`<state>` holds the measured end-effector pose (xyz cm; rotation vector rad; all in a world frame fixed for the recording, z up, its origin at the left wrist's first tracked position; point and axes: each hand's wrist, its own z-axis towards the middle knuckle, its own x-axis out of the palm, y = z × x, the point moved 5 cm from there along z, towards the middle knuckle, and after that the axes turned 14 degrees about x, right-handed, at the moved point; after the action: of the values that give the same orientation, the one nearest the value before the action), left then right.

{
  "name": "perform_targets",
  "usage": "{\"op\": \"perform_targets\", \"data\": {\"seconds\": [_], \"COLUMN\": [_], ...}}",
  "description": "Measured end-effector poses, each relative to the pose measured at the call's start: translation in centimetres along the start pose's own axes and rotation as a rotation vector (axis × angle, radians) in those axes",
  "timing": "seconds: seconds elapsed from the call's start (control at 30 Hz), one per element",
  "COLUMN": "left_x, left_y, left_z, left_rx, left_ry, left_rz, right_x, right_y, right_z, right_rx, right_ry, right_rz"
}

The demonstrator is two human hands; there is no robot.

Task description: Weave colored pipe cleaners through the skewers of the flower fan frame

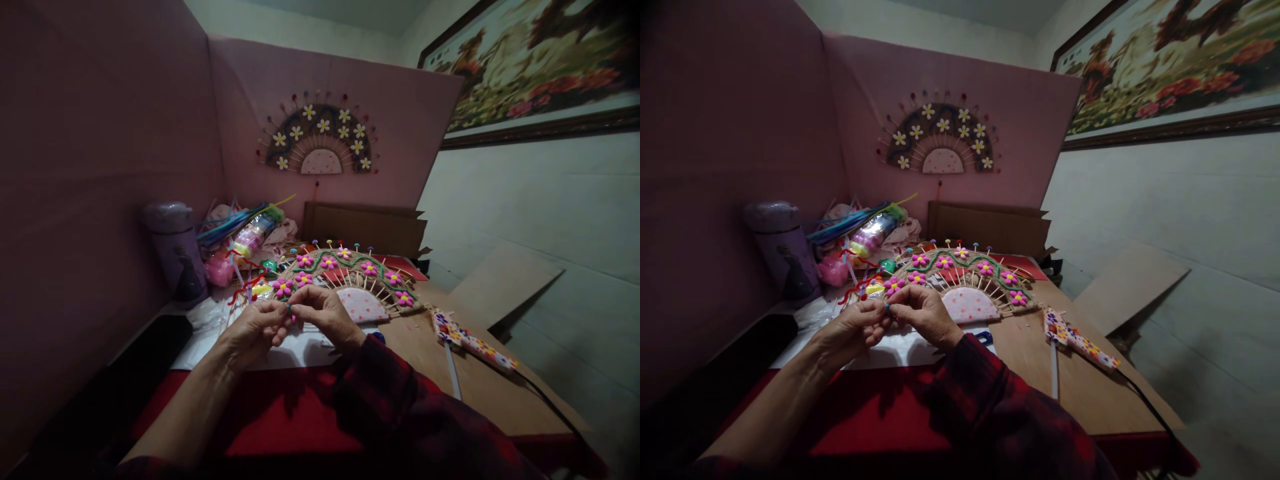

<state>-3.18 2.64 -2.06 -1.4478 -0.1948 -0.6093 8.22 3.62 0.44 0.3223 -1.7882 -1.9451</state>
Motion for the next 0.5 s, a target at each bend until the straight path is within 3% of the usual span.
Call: {"op": "perform_targets", "data": {"seconds": [0.5], "left_x": [0.2], "left_y": [0.4], "left_z": [-0.3], "left_rx": [-0.002], "left_ry": [0.052], "left_rz": [-0.041], "right_x": [-0.2], "right_y": [-1.6], "right_z": [0.5], "right_rx": [0.056], "right_ry": [0.132], "right_rz": [0.12]}}
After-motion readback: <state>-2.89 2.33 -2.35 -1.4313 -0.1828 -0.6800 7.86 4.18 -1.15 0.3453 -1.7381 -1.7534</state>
